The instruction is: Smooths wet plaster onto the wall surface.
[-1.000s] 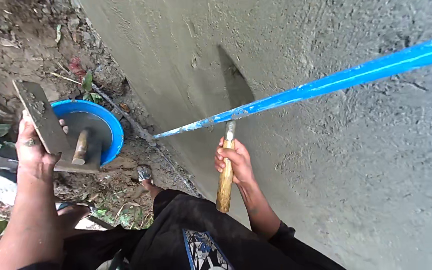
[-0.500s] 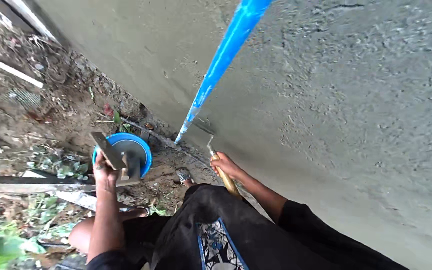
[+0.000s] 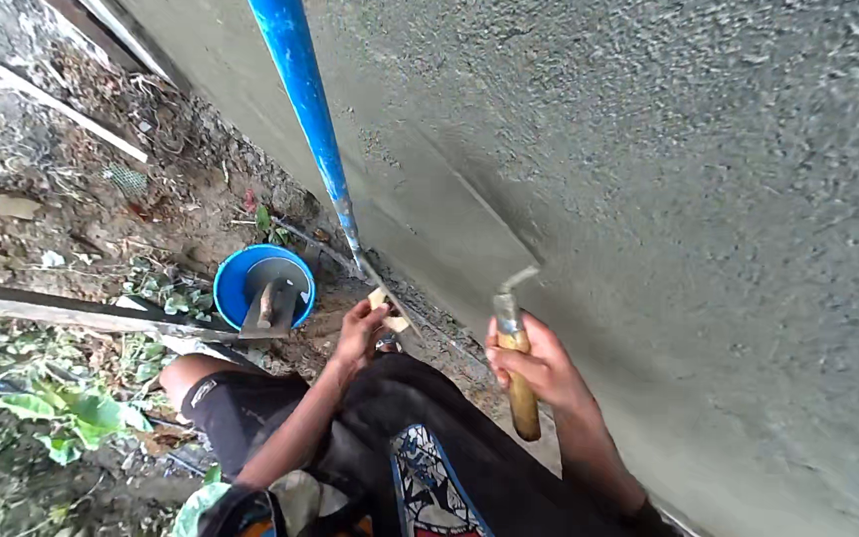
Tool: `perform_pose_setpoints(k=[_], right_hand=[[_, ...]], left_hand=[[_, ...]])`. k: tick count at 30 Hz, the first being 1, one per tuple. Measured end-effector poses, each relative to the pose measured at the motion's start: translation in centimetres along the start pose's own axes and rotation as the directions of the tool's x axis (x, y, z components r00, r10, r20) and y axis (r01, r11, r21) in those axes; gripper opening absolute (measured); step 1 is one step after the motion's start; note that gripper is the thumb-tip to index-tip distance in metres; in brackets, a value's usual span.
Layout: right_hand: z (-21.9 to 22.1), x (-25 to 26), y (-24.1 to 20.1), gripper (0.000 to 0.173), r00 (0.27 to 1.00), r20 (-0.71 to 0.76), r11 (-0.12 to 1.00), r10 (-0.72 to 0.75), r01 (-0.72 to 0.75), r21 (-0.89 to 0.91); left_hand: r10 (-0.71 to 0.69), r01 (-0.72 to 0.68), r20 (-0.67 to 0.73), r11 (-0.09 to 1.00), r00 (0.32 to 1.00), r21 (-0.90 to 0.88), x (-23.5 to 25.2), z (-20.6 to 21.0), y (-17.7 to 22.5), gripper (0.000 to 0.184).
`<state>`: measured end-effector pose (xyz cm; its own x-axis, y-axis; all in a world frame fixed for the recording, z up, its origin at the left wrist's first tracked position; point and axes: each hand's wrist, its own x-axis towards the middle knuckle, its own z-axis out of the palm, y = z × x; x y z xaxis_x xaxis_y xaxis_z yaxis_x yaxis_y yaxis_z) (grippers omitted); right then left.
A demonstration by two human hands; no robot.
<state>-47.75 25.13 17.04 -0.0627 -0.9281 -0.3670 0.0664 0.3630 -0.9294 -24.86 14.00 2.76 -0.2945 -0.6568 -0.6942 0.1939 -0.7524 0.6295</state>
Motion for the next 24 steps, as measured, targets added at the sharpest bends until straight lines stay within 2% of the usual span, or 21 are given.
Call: perform_pose_setpoints(k=[2, 4, 7, 11, 13, 17, 24], right_hand=[[-1.8, -1.2, 0.6, 0.024, 0.993, 0.039, 0.993, -0.110, 0.109, 0.033], [-2.9, -1.9, 2.0, 0.023, 0.983, 0.061, 0.984, -0.175, 0.173, 0.047], [-3.7, -2.7, 4.0, 0.022, 0.978, 0.086, 0.980, -0.190, 0.183, 0.084], [-3.7, -3.4, 5.9, 0.021, 0.976, 0.139, 0.978, -0.170, 0.149, 0.147], [-3.8, -3.5, 6.2, 0.021, 0.973, 0.156, 0.978, -0.169, 0.147, 0.145], [-4.4, -3.5, 6.6, 0.021, 0.971, 0.159, 0.976, -0.179, 0.154, 0.157], [-5.4, -2.9, 5.9, 0.022, 0.963, 0.153, 0.958, -0.223, 0.187, 0.218]], left_hand=[[0.048, -0.049, 0.020, 0.998, 0.999, 0.051, 3.1, 3.1, -0.5, 0.032], [0.140, -0.137, -0.017, 0.985, 0.990, 0.106, 6.9, 5.1, -0.5, 0.036], [0.237, -0.218, -0.236, 0.970, 0.943, 0.104, 11.5, 7.4, 0.6, 0.041], [0.182, -0.168, -0.466, 0.983, 0.866, 0.072, 14.3, 8.1, 2.8, 0.046], [0.183, -0.201, -0.470, 0.979, 0.864, 0.012, 15.1, 8.3, 3.5, 0.045], [0.238, -0.311, -0.392, 0.941, 0.889, -0.134, 15.6, 8.2, 3.5, 0.041], [0.317, -0.416, -0.318, 0.851, 0.894, -0.321, 12.7, 9.3, 5.2, 0.035]])
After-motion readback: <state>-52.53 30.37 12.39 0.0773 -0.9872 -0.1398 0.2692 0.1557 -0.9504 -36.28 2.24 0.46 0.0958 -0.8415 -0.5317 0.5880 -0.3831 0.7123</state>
